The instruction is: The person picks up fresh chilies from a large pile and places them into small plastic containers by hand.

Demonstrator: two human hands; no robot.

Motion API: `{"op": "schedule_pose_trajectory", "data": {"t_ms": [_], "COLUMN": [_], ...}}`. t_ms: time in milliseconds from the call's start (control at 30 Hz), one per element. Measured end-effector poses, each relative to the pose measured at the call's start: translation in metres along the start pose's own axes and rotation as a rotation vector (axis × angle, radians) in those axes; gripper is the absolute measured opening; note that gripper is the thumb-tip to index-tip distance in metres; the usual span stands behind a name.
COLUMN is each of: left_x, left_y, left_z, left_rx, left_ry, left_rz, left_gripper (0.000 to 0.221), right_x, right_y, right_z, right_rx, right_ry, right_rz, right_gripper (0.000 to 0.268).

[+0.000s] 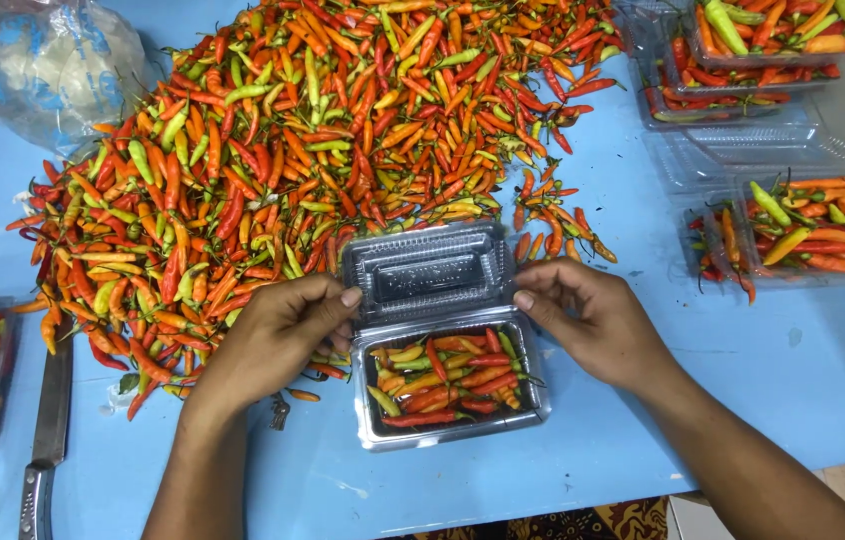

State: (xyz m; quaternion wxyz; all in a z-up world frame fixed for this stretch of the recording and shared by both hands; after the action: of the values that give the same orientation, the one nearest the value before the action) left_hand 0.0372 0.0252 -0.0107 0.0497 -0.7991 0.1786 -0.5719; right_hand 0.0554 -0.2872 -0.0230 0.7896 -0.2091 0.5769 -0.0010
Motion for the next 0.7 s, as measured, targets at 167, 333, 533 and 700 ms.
{"op": "schedule_pose_trajectory", "data": {"t_ms": [167, 333, 533, 700], "left_x": [0.006, 0.010, 0.011, 0.009], "left_y": [0.000, 0.004, 0.002, 0.005], "left_z": [-0.003, -0.009, -0.018, -0.022], "left_rx": [-0.038, -0.142, -0.288, -0.414], "left_ry": [-0.013, -0.093, -0.161, -0.152], "left_rz": [-0.031, -0.056, 0.047, 0.103], "left_gripper": [0.033, 0.035, 0.057, 0.084], "right_x": [0.005, 0.005, 0.011, -0.008], "right_y": [0.002, 0.004, 0.001, -0.002], "right_z": [-0.002, -0.004, -0.006, -0.005], "right_rx": [-0.049, -0.075, -0.196, -0.281], "right_ry": [0.020, 0.045, 0.201, 0.282], "right_rz": [0.001, 0.022, 0.107, 0.164], "right_gripper": [0.010, 0.011, 0.042, 0.074]}}
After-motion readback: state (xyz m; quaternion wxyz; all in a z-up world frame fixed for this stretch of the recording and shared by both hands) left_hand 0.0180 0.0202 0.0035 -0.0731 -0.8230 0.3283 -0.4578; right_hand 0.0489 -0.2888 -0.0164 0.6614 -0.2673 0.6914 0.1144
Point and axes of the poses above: each hand's wrist, its own z-axis towards the middle knuckle, its own y-axis out of the palm, x = y × z, the point moved 4 cm from there along z, towards the middle knuckle, and after that the axes turned 7 degrees about -y, right-handed, at the moved point
